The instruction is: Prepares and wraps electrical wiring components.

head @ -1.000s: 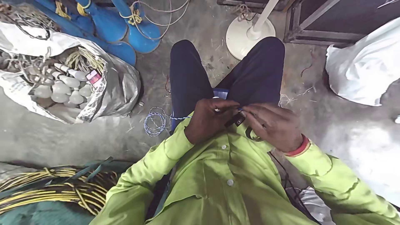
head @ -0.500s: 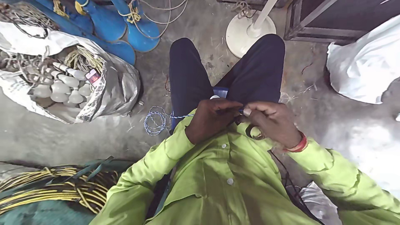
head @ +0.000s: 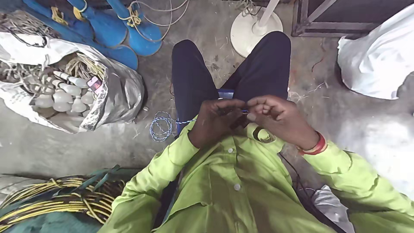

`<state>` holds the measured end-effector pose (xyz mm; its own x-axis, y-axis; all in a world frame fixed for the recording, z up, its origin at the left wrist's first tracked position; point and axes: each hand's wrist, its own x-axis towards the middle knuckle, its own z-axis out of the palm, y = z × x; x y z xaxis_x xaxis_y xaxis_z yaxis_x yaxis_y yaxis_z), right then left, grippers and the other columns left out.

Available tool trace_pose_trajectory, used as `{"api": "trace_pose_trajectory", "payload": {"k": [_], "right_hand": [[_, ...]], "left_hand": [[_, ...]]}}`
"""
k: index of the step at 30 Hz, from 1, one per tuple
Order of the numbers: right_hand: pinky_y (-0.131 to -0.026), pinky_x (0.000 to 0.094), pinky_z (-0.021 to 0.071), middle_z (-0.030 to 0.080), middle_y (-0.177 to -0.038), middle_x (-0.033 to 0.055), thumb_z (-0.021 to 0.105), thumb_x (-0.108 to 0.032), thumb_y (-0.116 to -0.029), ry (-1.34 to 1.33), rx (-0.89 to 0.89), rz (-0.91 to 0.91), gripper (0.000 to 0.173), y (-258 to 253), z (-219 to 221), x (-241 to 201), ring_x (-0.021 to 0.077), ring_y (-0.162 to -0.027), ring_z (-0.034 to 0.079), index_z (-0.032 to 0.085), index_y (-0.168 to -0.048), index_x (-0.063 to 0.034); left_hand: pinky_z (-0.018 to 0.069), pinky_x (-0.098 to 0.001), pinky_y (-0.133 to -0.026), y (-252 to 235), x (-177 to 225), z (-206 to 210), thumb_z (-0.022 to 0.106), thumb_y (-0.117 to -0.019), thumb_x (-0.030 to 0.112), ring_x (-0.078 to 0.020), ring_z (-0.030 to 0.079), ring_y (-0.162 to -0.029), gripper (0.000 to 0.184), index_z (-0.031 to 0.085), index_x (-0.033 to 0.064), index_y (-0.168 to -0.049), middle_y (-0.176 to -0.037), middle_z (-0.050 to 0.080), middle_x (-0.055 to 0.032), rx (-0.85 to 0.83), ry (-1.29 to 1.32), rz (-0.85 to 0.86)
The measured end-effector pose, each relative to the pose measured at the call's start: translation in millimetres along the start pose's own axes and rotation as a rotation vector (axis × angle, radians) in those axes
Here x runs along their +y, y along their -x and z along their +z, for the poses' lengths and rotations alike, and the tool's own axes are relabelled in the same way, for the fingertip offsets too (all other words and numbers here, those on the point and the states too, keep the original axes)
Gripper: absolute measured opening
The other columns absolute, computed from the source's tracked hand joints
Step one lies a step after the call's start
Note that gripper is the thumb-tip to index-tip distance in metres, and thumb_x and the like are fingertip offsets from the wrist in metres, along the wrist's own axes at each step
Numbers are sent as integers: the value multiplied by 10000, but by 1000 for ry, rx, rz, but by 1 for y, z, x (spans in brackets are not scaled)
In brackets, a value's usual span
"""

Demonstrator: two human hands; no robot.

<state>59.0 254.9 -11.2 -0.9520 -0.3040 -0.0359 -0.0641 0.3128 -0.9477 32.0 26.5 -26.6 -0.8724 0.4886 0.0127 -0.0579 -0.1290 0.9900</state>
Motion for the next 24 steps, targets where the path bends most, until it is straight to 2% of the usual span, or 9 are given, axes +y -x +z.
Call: {"api": "trace_pose_trajectory", "payload": {"k": [2, 5, 7, 10, 12, 15, 18, 21, 24], "right_hand": [[-803, 228, 613, 747, -992, 7, 708, -171, -942, 206, 49, -128, 281, 1, 1, 5, 46, -889, 713, 691, -1182, -27], [-801, 225, 587, 751, -974, 46, 685, -149, -944, 388, 82, -230, 177, 1, -3, 9, 63, -879, 701, 763, -1060, -40], [-794, 242, 588, 753, -999, 79, 678, -141, -964, 406, 78, -273, 167, 0, -7, 9, 95, -886, 706, 777, -1042, -32], [-820, 275, 596, 748, -1022, 105, 658, -133, -983, 446, 81, -330, 176, -5, -9, 5, 136, -913, 714, 778, -1049, -22], [-809, 307, 595, 744, -1014, 117, 637, -164, -1000, 520, 87, -382, 201, -9, -9, 4, 175, -911, 715, 773, -1050, -25], [-836, 370, 590, 738, -1014, 130, 598, -184, -1007, 655, 109, -473, 230, -11, -6, 4, 245, -946, 711, 762, -1061, -32], [-801, 381, 584, 725, -987, 133, 569, -194, -1010, 732, 122, -508, 242, -13, 0, 9, 268, -930, 698, 746, -1039, -31], [-737, 380, 584, 719, -906, 114, 544, -212, -1001, 702, 124, -553, 258, -14, 6, 13, 250, -849, 702, 726, -983, -30], [-597, 354, 551, 680, -767, 72, 515, -226, -975, 628, 153, -561, 279, -17, 14, 16, 204, -703, 672, 699, -864, -48]], "left_hand": [[608, -244, -746, -1, 0, -1, 650, -926, -84, -101, 704, -820, 248, 692, -64, -1170, -1012, 738, -106, 18, 7, -23], [605, -250, -802, -3, -5, -2, 635, -939, -73, -91, 707, -876, 269, 676, -69, -1205, -1071, 736, -101, 14, 4, -42], [600, -240, -792, -3, -8, -3, 636, -942, -57, -83, 700, -872, 274, 678, -59, -1212, -1096, 729, -95, -12, -32, -28], [602, -268, -753, -5, -7, -6, 699, -941, 31, -116, 682, -833, 197, 736, -29, -1125, -995, 721, -82, -10, -165, 15], [620, -279, -794, -6, -6, -8, 703, -955, 83, -110, 709, -872, 159, 758, 2, -1080, -998, 735, -69, 4, -305, 62], [605, -263, -792, -7, -4, -11, 699, -960, 109, -84, 699, -868, 139, 763, 22, -1048, -1016, 739, -57, 1, -439, 109], [622, -275, -779, -6, 0, -12, 724, -924, 47, -103, 709, -866, 118, 759, -8, -1023, -1023, 739, -78, -11, -421, 134], [627, -281, -756, -6, -1, -12, 737, -877, -38, -126, 704, -845, 123, 748, -45, -1000, -1014, 728, -102, -21, -247, 116], [621, -284, -721, -7, 1, -12, 766, -847, -48, -122, 705, -834, 136, 764, -12, -978, -1013, 738, -83, -20, -166, 45]]}}
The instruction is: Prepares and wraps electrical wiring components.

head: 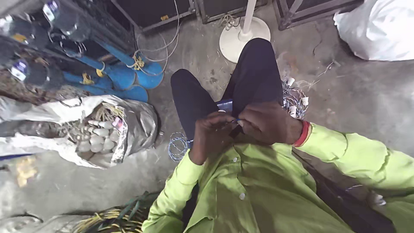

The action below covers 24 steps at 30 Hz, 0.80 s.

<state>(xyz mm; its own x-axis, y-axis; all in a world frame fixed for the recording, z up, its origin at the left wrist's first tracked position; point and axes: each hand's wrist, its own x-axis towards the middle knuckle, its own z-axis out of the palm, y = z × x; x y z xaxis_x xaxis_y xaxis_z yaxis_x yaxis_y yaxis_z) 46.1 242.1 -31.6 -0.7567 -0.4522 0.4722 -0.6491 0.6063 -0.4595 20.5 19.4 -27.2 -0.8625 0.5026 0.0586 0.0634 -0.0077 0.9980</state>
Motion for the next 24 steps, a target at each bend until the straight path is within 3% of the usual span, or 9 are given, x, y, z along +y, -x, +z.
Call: {"api": "trace_pose_trajectory", "payload": {"k": [5, 8, 12, 15, 18, 24], "right_hand": [[-444, 369, 450, 566, -634, 45, 481, -222, -986, 41, -39, 48, 292, -4, 2, -4, 204, -550, 598, 601, -760, -82], [-429, 406, 444, 551, -600, 58, 477, -255, -1009, 96, -70, 20, 344, -6, 5, 2, 242, -525, 597, 580, -731, -82], [-406, 430, 444, 528, -579, 83, 483, -272, -1032, 171, -41, -11, 404, -16, 2, 13, 276, -501, 592, 578, -705, -53], [-449, 438, 455, 544, -612, 108, 499, -296, -1056, 207, -11, -40, 438, -21, -7, 21, 301, -548, 603, 572, -710, -38], [-471, 432, 466, 563, -651, 116, 496, -250, -1050, 236, -19, -105, 396, -26, -16, 23, 307, -588, 614, 590, -730, -36], [-527, 408, 495, 620, -717, 100, 488, -298, -1063, 219, -3, -94, 386, -28, -21, 20, 284, -658, 642, 662, -825, -50]], "left_hand": [[601, -276, -700, -3, 7, 1, 755, -817, -103, -116, 683, -792, 185, 783, 11, -959, -976, 737, -87, 39, 197, -151], [596, -291, -728, -6, 4, 1, 757, -810, -92, -136, 689, -835, 175, 787, 15, -945, -975, 739, -100, 87, 205, -195], [572, -261, -660, -9, 5, -1, 773, -832, -47, -108, 670, -731, 179, 780, 3, -1004, -892, 746, -100, 163, 145, -222], [597, -307, -767, -9, 6, -7, 716, -929, 74, -138, 703, -816, 199, 763, -1, -1106, -961, 757, -113, 112, 169, -206], [592, -332, -849, -9, 7, -10, 573, -1038, 232, -134, 713, -892, 264, 770, 56, -1038, -989, 758, -73, 89, 237, -207], [605, -299, -795, -8, 11, -9, 658, -963, 31, -122, 715, -824, 180, 775, 24, -1100, -963, 762, -91, 36, 358, -271]]}}
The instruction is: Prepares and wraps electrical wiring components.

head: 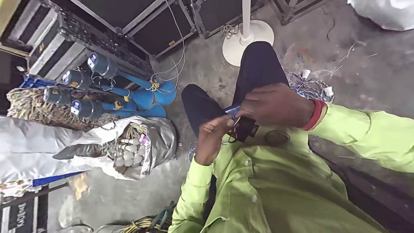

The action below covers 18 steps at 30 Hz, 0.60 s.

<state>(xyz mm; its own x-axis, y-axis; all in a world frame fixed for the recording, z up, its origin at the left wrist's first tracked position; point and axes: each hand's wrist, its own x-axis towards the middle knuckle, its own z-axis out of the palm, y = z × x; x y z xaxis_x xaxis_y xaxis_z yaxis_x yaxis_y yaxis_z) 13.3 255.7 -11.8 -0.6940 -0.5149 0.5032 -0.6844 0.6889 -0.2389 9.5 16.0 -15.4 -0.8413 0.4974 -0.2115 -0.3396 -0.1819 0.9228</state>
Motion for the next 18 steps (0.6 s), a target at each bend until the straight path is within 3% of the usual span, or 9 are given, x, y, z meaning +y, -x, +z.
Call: {"api": "trace_pose_trajectory", "payload": {"k": [4, 8, 10, 12, 13, 14, 16, 17, 18], "right_hand": [[-511, 414, 490, 596, -675, 99, 484, -302, -1067, -19, 38, 71, 405, -3, 4, -4, 284, -624, 634, 626, -791, -41], [-525, 420, 508, 615, -689, 105, 510, -311, -1059, -17, 71, 104, 397, -10, 7, -9, 285, -637, 647, 647, -803, -40], [-637, 422, 554, 673, -788, 125, 574, -330, -1032, -21, 166, 160, 351, -13, 10, -16, 298, -752, 681, 711, -893, -38], [-858, 457, 560, 717, -996, 163, 651, -314, -996, -78, 261, 236, 289, -13, 11, -30, 329, -975, 683, 738, -1051, -45], [-871, 448, 544, 708, -1003, 157, 678, -295, -978, -123, 312, 259, 264, -11, 11, -38, 312, -982, 667, 736, -1046, -47], [-826, 395, 543, 707, -961, 118, 685, -277, -961, -182, 344, 306, 225, -6, 10, -49, 246, -928, 658, 733, -998, -60], [-610, 183, 510, 677, -796, -37, 678, -273, -943, -413, 307, 518, 203, 2, 8, -66, 5, -690, 590, 751, -923, -84], [-539, 146, 493, 666, -746, -76, 660, -267, -972, -623, 219, 682, 214, 3, 5, -71, -42, -606, 568, 750, -977, -72], [-508, 149, 484, 676, -743, -64, 630, -232, -1007, -872, 130, 841, 226, 2, 3, -71, -30, -565, 563, 730, -1094, -48]], "left_hand": [[606, -302, -792, 1, 0, 0, 679, -915, -39, -125, 716, -825, 209, 766, -1, -1101, -964, 762, -97, -16, -19, 11], [604, -299, -734, 0, -5, 1, 710, -894, -29, -120, 703, -754, 150, 791, 22, -1009, -876, 757, -82, 81, -11, 58], [596, -290, -726, -1, -9, 1, 689, -919, 8, -112, 693, -743, 124, 793, 35, -980, -861, 751, -71, 126, 67, 86], [600, -286, -725, -2, -9, 2, 670, -939, 24, -115, 696, -738, 129, 791, 27, -983, -864, 751, -80, 153, 139, 84], [604, -287, -723, -3, -8, 2, 670, -943, 28, -118, 698, -736, 125, 790, 21, -978, -860, 750, -87, 166, 163, 80], [606, -286, -729, -3, -8, 1, 670, -944, 31, -118, 702, -743, 123, 789, 20, -975, -860, 750, -88, 176, 174, 77], [603, -285, -736, -3, -7, 1, 666, -942, 33, -118, 703, -753, 123, 785, 13, -970, -863, 749, -89, 185, 171, 82], [602, -283, -738, -2, -6, 1, 664, -943, 35, -116, 704, -754, 127, 786, 13, -968, -860, 750, -84, 178, 163, 79], [599, -278, -730, -1, -5, 2, 662, -941, 33, -109, 701, -747, 130, 790, 18, -960, -847, 750, -74, 165, 158, 78]]}}
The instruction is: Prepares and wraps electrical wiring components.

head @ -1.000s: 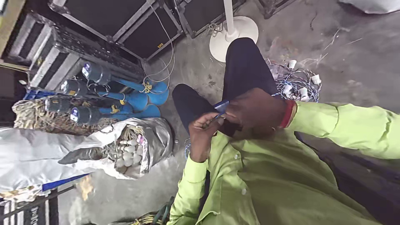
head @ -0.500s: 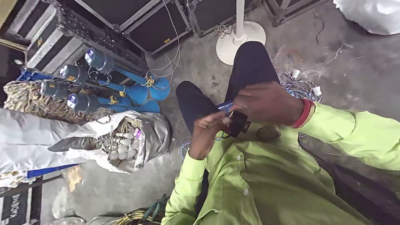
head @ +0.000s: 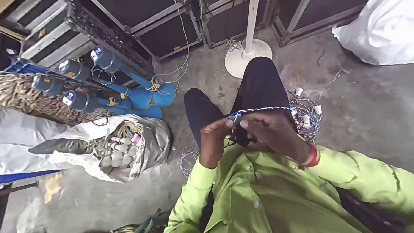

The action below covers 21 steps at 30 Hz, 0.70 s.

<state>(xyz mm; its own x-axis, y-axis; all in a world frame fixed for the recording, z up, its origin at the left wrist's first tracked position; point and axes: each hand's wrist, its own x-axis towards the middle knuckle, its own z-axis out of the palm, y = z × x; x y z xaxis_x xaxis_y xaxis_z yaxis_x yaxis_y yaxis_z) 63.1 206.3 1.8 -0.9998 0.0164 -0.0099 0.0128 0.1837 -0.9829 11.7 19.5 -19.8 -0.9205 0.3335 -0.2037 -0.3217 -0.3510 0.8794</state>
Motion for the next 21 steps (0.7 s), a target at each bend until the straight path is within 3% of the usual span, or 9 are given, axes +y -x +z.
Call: {"api": "trace_pose_trajectory", "payload": {"k": [1, 3, 5, 7, 9, 11, 14, 17, 21], "right_hand": [[-474, 148, 435, 668, -740, -34, 601, -195, -1036, -222, -70, 194, 251, -4, -2, -1, -11, -526, 521, 693, -1210, -40], [-434, 120, 372, 611, -750, -28, 563, -184, -1056, -613, -145, 445, 306, -11, -2, 0, -18, -494, 450, 636, -1349, -134], [-425, 109, 361, 556, -705, -59, 566, -198, -1052, -803, -164, 513, 238, -12, 2, 1, -32, -479, 424, 687, -1256, -177], [-439, 111, 364, 520, -662, -72, 561, -198, -1054, -805, -153, 504, 163, -12, 5, 2, -31, -484, 421, 711, -1086, -143], [-435, 113, 354, 492, -603, -85, 524, -188, -1060, -767, -133, 495, 223, -9, 7, 2, -32, -469, 410, 688, -915, -147], [-417, 109, 335, 453, -549, -106, 457, -163, -1039, -772, -136, 493, 279, -6, 10, 3, -45, -438, 385, 658, -845, -165], [-409, 111, 324, 410, -537, -118, 458, -163, -992, -781, -154, 420, 232, 0, 12, 9, -51, -427, 363, 634, -842, -189], [-419, 126, 341, 431, -543, -99, 555, -205, -963, -790, -265, 330, 128, 4, 11, 18, -37, -428, 374, 648, -876, -189], [-417, 138, 358, 417, -532, -89, 537, -172, -983, -829, -387, 306, 191, 9, 13, 28, -21, -418, 376, 695, -1090, -171]], "left_hand": [[597, -270, -718, 1, 0, 2, 659, -937, 22, -102, 700, -733, 134, 793, 22, -945, -831, 751, -68, -13, 1, 0], [600, -261, -699, 3, 1, 5, 652, -931, 4, -98, 701, -707, 145, 795, 25, -915, -798, 749, -68, -22, 13, -9], [600, -263, -686, 4, 2, 5, 649, -927, 10, -103, 699, -690, 146, 790, 27, -894, -785, 746, -73, 1, 9, -28], [593, -263, -681, 3, 5, 3, 653, -928, 25, -103, 689, -683, 142, 787, 25, -883, -780, 740, -71, 15, -20, -36], [584, -271, -680, 2, 4, 4, 659, -931, 43, -105, 682, -690, 135, 786, 25, -887, -789, 737, -75, 21, -48, -38], [576, -271, -678, 1, 5, 7, 652, -942, 54, -105, 673, -695, 140, 784, 28, -903, -806, 734, -75, 7, -53, -52], [576, -251, -660, -1, 12, 8, 621, -976, 94, -90, 668, -697, 166, 778, 44, -952, -843, 736, -59, -56, -40, -111], [553, -213, -634, 1, 18, 6, 591, -1014, 181, -54, 638, -679, 198, 766, 91, -988, -843, 714, -21, -92, -6, -186], [569, -212, -619, 0, 20, 1, 618, -1013, 189, -61, 650, -658, 169, 754, 91, -995, -842, 710, -31, -31, 68, -209]]}}
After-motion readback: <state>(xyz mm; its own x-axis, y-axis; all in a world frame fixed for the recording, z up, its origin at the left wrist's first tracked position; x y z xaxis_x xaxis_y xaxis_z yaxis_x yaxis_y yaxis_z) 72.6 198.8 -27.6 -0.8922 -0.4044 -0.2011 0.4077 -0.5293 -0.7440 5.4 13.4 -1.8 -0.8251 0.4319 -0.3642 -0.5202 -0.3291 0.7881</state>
